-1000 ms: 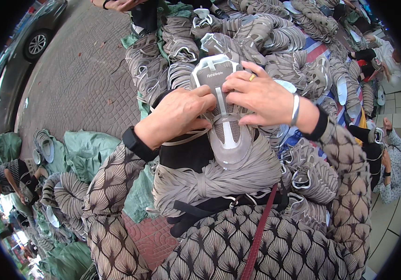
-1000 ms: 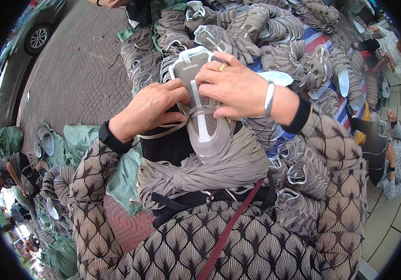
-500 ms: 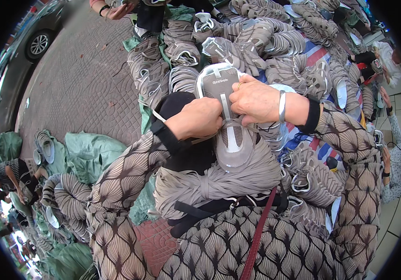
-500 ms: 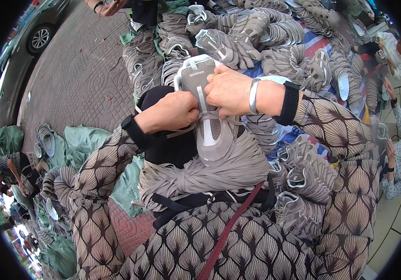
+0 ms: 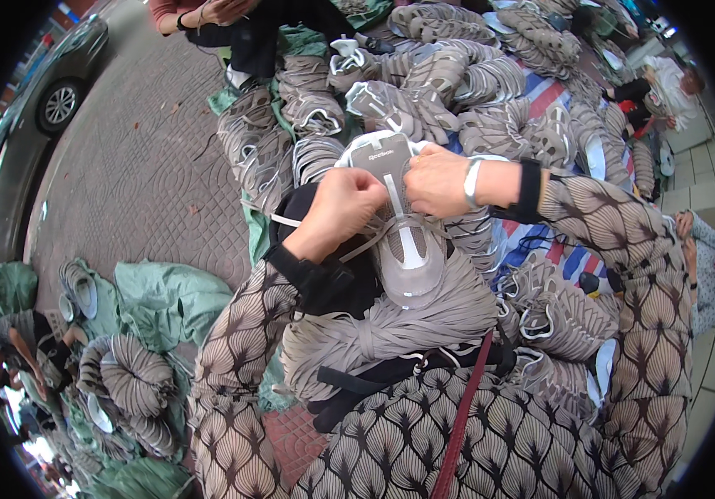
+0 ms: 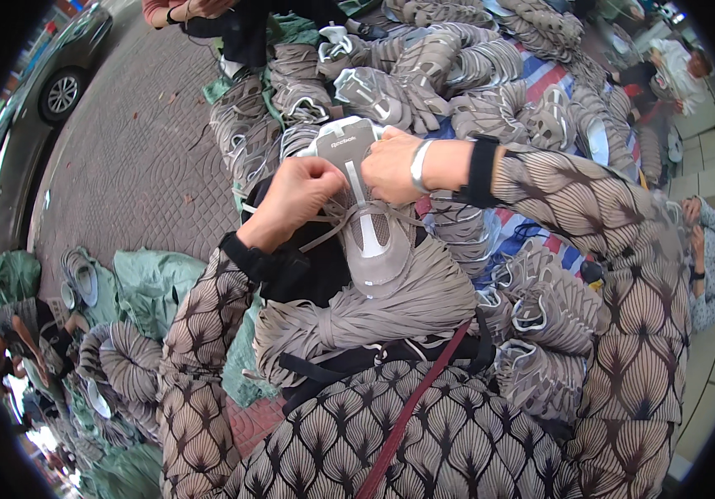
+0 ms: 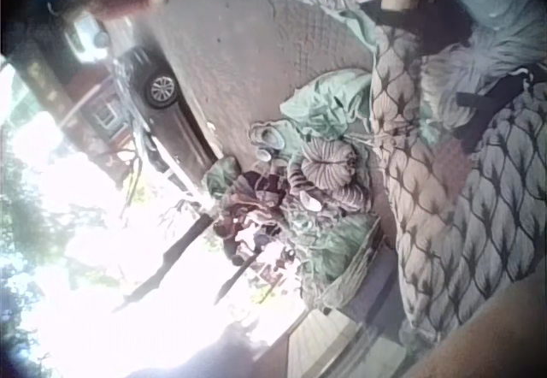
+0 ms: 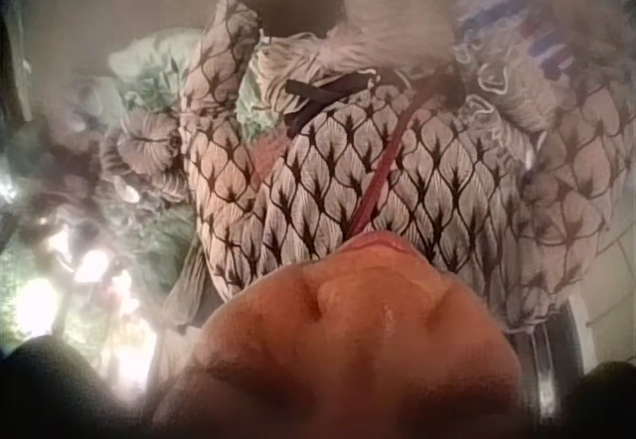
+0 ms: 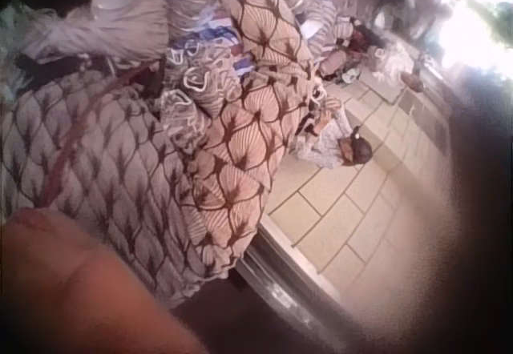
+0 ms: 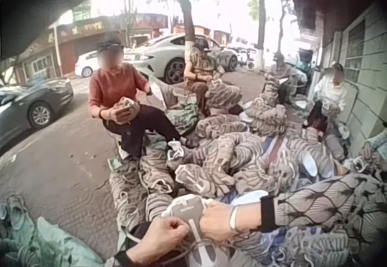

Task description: Lacing up a new pair of sneakers.

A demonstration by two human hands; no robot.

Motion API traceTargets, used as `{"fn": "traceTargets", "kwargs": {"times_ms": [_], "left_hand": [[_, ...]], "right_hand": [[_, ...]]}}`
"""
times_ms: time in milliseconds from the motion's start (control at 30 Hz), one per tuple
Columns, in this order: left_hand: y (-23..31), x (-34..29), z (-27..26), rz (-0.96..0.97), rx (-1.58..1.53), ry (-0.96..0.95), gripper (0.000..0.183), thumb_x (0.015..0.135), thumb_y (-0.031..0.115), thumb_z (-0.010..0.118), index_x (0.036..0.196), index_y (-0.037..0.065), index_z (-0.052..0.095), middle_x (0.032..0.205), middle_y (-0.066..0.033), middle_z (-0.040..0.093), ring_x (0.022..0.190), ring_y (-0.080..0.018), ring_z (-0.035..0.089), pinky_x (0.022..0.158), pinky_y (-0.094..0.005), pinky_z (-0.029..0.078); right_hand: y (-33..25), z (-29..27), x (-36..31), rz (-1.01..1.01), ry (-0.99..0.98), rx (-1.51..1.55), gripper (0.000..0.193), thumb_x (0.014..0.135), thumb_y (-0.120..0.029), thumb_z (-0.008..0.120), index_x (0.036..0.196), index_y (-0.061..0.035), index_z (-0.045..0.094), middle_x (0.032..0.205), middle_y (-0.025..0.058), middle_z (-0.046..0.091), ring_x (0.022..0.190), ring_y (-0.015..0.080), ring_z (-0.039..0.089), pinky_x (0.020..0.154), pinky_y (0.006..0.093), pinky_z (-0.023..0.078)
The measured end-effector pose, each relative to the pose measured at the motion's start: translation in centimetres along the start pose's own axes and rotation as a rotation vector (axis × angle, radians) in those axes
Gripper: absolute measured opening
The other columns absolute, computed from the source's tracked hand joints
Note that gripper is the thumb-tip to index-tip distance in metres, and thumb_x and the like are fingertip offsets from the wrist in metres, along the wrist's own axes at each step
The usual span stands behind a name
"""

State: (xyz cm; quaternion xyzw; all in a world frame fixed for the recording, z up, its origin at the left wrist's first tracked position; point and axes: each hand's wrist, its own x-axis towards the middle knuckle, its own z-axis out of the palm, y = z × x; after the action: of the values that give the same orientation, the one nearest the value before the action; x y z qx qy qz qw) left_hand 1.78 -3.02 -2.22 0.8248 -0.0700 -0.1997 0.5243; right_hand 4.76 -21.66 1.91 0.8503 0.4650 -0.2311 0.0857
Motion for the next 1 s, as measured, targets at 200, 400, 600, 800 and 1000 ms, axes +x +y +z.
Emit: {"fn": "traceTargets", "kwargs": {"times_ms": [200, 400, 600, 800, 1000], "left_hand": [[1.1, 0.8, -0.7, 0.276, 0.064, 0.053, 0.022, 0.075, 0.019, 0.062, 0.074, -0.003, 0.065, 0.056, -0.0143, 0.058, 0.051, -0.0159, 0.057, 0.052, -0.0327, 0.045], [-2.1, 1.4, -1.6, 0.183, 0.119, 0.005, 0.021, 0.073, 0.018, 0.061, 0.074, -0.002, 0.067, 0.058, -0.0158, 0.061, 0.053, -0.0211, 0.062, 0.056, -0.0337, 0.049], [-3.1, 1.7, -1.0, 0.142, 0.096, -0.033, 0.02, 0.072, 0.018, 0.061, 0.074, -0.001, 0.068, 0.061, -0.0167, 0.063, 0.057, -0.0262, 0.064, 0.06, -0.0361, 0.05], [-4.4, 2.0, -0.9, 0.132, 0.075, -0.049, 0.02, 0.072, 0.018, 0.06, 0.074, -0.001, 0.068, 0.065, -0.018, 0.064, 0.063, -0.0298, 0.065, 0.063, -0.0371, 0.05], [-4.0, 2.2, -0.7, 0.128, 0.091, -0.045, 0.021, 0.073, 0.019, 0.06, 0.076, 0.0, 0.067, 0.065, -0.0173, 0.064, 0.063, -0.0297, 0.065, 0.063, -0.0374, 0.05]], "right_hand": [[-0.4, -1.7, 0.8, 0.294, -0.206, 0.127, 0.026, 0.068, -0.021, 0.06, 0.086, -0.0077, 0.072, 0.089, 0.0136, 0.07, 0.09, 0.0276, 0.066, 0.083, 0.0429, 0.039], [1.1, 1.7, 4.8, 0.394, -0.371, 0.194, 0.029, 0.067, -0.021, 0.063, 0.091, -0.0091, 0.073, 0.091, 0.0124, 0.07, 0.092, 0.0265, 0.066, 0.084, 0.045, 0.038], [0.9, 2.2, 4.9, 0.379, -0.392, 0.218, 0.028, 0.066, -0.023, 0.064, 0.089, -0.0111, 0.073, 0.09, 0.0105, 0.071, 0.092, 0.0264, 0.066, 0.084, 0.0455, 0.038], [0.4, 3.8, 3.1, 0.349, -0.128, 0.257, 0.029, 0.062, -0.028, 0.063, 0.084, -0.0138, 0.074, 0.09, 0.0084, 0.07, 0.094, 0.0267, 0.064, 0.084, 0.0443, 0.039], [1.3, 6.3, 2.0, 0.253, 0.059, 0.329, 0.016, 0.07, -0.025, 0.057, 0.07, -0.0124, 0.066, 0.082, 0.0073, 0.065, 0.087, 0.0279, 0.057, 0.082, 0.0472, 0.035]]}}
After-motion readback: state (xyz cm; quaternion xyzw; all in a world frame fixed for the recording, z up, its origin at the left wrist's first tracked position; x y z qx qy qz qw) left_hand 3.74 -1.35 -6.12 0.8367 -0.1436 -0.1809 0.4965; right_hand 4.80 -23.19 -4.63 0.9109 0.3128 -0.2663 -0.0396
